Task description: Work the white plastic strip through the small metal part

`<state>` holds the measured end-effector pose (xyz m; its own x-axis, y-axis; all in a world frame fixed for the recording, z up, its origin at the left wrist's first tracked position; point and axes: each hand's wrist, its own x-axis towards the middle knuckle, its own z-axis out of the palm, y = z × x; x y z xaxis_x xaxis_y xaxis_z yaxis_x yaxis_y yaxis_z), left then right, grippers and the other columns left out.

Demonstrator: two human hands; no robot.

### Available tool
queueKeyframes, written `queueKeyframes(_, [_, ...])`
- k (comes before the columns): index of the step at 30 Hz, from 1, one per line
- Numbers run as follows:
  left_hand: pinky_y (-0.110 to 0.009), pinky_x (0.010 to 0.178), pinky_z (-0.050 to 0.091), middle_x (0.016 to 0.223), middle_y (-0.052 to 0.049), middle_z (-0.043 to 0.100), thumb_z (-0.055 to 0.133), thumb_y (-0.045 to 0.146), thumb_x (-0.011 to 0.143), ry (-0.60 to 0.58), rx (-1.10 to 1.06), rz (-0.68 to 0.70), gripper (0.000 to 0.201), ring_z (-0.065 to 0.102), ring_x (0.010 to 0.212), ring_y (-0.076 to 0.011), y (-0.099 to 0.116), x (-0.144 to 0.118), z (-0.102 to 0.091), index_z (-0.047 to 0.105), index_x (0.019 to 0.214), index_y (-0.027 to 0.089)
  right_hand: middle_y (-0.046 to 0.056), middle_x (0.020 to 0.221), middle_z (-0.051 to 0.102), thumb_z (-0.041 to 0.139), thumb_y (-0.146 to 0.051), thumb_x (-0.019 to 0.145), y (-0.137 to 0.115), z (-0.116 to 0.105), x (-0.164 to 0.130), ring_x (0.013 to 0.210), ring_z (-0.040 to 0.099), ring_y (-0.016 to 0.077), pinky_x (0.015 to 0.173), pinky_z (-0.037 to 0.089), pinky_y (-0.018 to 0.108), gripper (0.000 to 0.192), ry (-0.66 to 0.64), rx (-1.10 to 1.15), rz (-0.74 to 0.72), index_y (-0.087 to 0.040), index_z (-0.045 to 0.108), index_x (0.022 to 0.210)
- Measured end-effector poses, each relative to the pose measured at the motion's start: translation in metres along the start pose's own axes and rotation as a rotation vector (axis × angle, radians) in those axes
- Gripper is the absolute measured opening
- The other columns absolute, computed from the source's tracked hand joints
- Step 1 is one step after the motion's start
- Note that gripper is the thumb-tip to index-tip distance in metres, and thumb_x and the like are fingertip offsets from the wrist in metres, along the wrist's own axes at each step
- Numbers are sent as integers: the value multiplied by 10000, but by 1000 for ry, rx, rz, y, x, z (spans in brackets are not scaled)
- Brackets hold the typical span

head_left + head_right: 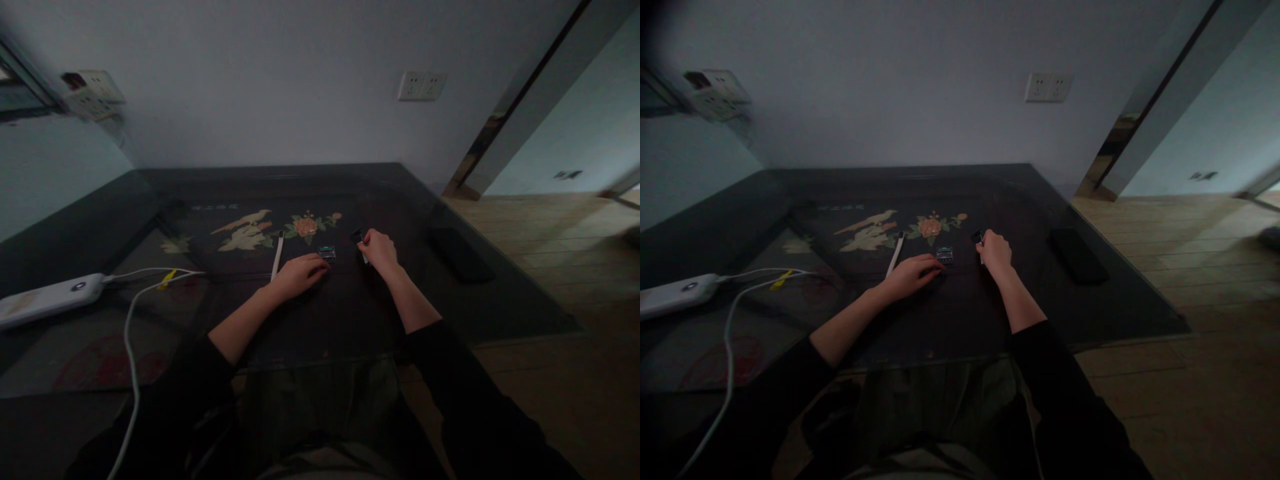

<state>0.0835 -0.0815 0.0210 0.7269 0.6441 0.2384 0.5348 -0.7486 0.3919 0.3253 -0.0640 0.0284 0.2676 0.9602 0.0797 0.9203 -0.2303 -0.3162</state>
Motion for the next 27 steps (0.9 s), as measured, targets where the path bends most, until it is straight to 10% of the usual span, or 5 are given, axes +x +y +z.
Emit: queueKeyframes(27, [-307, 830, 510, 1094, -57, 683, 491, 242, 953, -6, 8, -10, 217, 654, 936, -174, 2, 0, -2, 673, 1068, 210, 130, 1032, 705, 692, -348, 858, -1, -5, -5, 978, 679, 276, 775, 492, 344, 248, -20, -1, -6, -186, 614, 1028])
